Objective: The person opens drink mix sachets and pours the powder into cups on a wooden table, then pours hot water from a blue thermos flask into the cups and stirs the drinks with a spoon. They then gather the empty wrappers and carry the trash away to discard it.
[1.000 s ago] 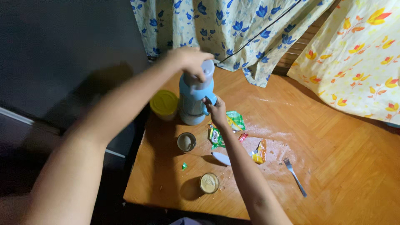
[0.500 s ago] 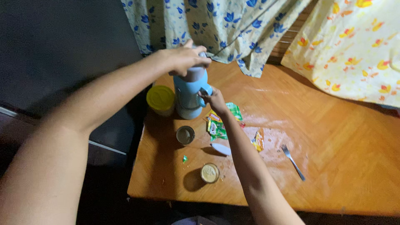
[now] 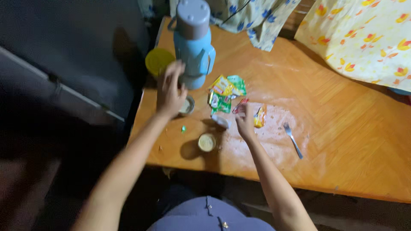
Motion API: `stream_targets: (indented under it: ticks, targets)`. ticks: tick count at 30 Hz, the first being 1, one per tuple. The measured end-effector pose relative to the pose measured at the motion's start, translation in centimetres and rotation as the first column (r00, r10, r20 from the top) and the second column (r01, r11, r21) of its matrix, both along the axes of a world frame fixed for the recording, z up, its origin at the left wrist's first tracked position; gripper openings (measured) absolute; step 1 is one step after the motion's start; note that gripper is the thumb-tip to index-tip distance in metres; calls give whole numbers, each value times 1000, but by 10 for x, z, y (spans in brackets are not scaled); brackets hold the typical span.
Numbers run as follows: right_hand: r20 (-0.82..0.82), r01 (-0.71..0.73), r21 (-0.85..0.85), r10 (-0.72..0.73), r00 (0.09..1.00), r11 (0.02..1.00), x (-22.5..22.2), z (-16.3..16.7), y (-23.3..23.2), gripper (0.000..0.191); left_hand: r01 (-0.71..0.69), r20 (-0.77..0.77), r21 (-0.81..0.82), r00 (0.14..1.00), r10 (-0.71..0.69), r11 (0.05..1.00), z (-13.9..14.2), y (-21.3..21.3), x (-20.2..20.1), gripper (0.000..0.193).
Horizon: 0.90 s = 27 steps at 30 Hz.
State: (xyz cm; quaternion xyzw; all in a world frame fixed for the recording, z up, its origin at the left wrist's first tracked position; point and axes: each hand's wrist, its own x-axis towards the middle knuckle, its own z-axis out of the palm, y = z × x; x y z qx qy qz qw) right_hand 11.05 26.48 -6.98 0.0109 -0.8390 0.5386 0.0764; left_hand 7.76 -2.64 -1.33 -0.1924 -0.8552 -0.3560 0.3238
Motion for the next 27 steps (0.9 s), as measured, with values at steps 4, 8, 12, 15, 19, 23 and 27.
stream_targets:
  ticks: [4, 8, 12, 15, 19, 23, 27]
  targets:
    - [59, -109, 162, 101, 993, 981, 68, -47, 28, 49, -150, 386, 139, 919, 86, 979, -89, 16, 114, 51]
    - [150, -286, 166, 262, 953, 944, 103, -70, 21, 61, -193, 636, 241, 771, -5, 951, -143, 44, 177, 61]
    - [240, -297, -24, 294, 925, 955, 109, -80, -4, 68, -208, 568, 312, 823, -7, 927, -162, 69, 194, 68]
    - [151, -167, 27, 161, 975, 986, 109, -78, -17, 68, -364, 676, 372, 736, 19, 854, -162, 79, 205, 70]
    - [-99, -249, -36, 245, 965, 968, 128, -58, -36, 58, -424, 616, 653, 780, -114, 628, -143, 60, 239, 71]
    - [-126, -593, -683, 731, 671, 426, 157, -15, -116, 76, -211, 184, 974, 948, -259, -81, -98, -7, 292, 80]
    - [67, -60, -994, 953, 295, 88, 220, 36, -226, 104, 273, -330, 833, 943, -36, -482, -42, -98, 387, 99]
